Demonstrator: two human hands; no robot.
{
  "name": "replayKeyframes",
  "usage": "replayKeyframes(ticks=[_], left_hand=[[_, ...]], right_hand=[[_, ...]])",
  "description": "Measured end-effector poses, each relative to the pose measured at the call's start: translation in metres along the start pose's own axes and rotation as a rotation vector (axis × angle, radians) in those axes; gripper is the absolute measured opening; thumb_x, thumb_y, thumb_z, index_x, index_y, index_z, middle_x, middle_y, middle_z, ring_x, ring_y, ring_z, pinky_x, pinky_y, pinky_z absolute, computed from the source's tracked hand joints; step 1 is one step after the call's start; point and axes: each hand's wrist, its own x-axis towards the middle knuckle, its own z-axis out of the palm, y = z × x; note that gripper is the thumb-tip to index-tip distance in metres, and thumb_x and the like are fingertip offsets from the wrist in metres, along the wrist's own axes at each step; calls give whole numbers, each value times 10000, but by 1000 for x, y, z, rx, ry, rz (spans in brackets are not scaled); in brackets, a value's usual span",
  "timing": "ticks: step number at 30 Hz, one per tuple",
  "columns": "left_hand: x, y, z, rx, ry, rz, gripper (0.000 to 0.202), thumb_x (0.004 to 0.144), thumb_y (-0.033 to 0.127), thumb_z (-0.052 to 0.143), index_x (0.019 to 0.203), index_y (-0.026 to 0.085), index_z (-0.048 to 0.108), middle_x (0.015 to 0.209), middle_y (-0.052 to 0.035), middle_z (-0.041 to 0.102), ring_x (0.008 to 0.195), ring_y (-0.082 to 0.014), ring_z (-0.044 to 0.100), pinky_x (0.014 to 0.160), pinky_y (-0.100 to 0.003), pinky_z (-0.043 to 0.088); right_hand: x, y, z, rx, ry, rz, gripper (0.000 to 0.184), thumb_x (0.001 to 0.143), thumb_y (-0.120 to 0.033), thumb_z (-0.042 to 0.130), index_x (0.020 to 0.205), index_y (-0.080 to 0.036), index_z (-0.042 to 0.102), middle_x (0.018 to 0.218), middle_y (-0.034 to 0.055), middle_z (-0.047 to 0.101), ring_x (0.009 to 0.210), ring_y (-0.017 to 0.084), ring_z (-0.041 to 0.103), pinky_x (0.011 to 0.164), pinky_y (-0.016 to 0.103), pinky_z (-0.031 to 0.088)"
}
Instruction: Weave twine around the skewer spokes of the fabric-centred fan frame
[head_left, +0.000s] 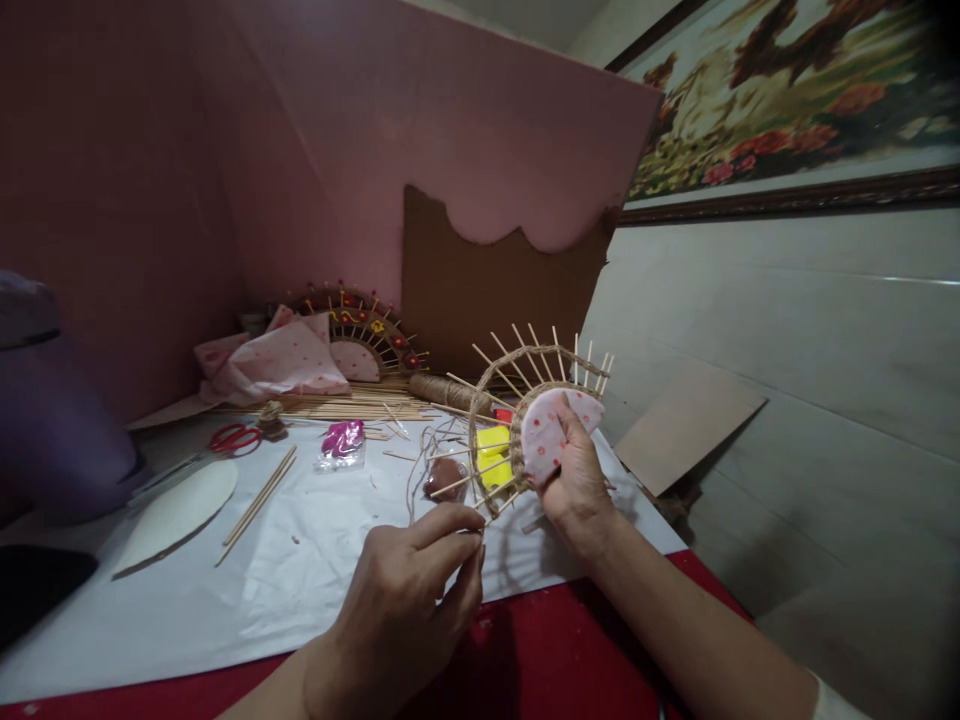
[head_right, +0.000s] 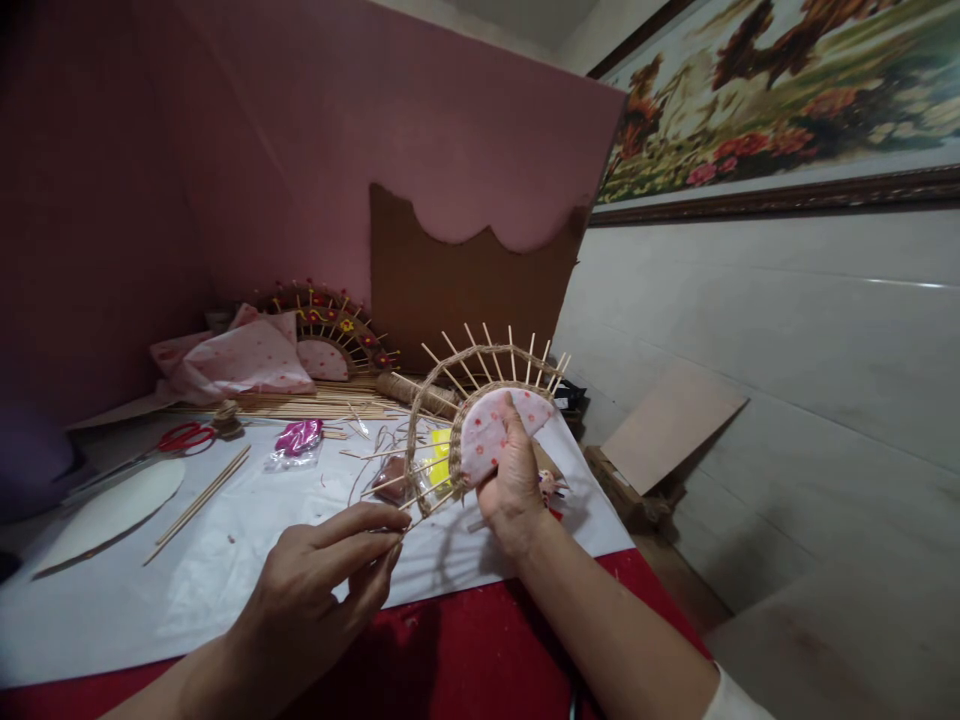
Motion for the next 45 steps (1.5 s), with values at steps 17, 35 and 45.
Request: replayKeyframes(ticks=[17, 35, 45], left_hand=[[2, 1, 1, -33, 29, 33, 181, 751, -3, 516, 781, 134, 630, 806, -64, 695, 744, -124, 657, 627, -208, 543], [-1, 1, 0, 52, -62, 18, 200, 772, 27, 483, 781, 152, 639, 874, -74, 652, 614, -110, 610, 492, -212, 480], [-7, 0, 7, 214, -124, 60, 198, 803, 45, 435, 876, 140, 592, 487, 32, 556, 360, -110, 471, 358, -226, 311]], right_hand=[[-2, 0, 2, 7, 28, -25, 314, 636, -390, 678, 826, -165, 570, 686, 12, 640, 577, 127, 580, 465, 218, 481], [-4, -3, 4, 7, 35, -46, 331, 609, -380, 689, 839, -174, 570, 695, 5, 630, 587, 131, 551, 535, 249, 474], [-4, -6, 4, 4, -3, -66, 306, 623, -394, 673, 805, -173, 568, 641, -1, 612, 568, 136, 538, 473, 235, 429]])
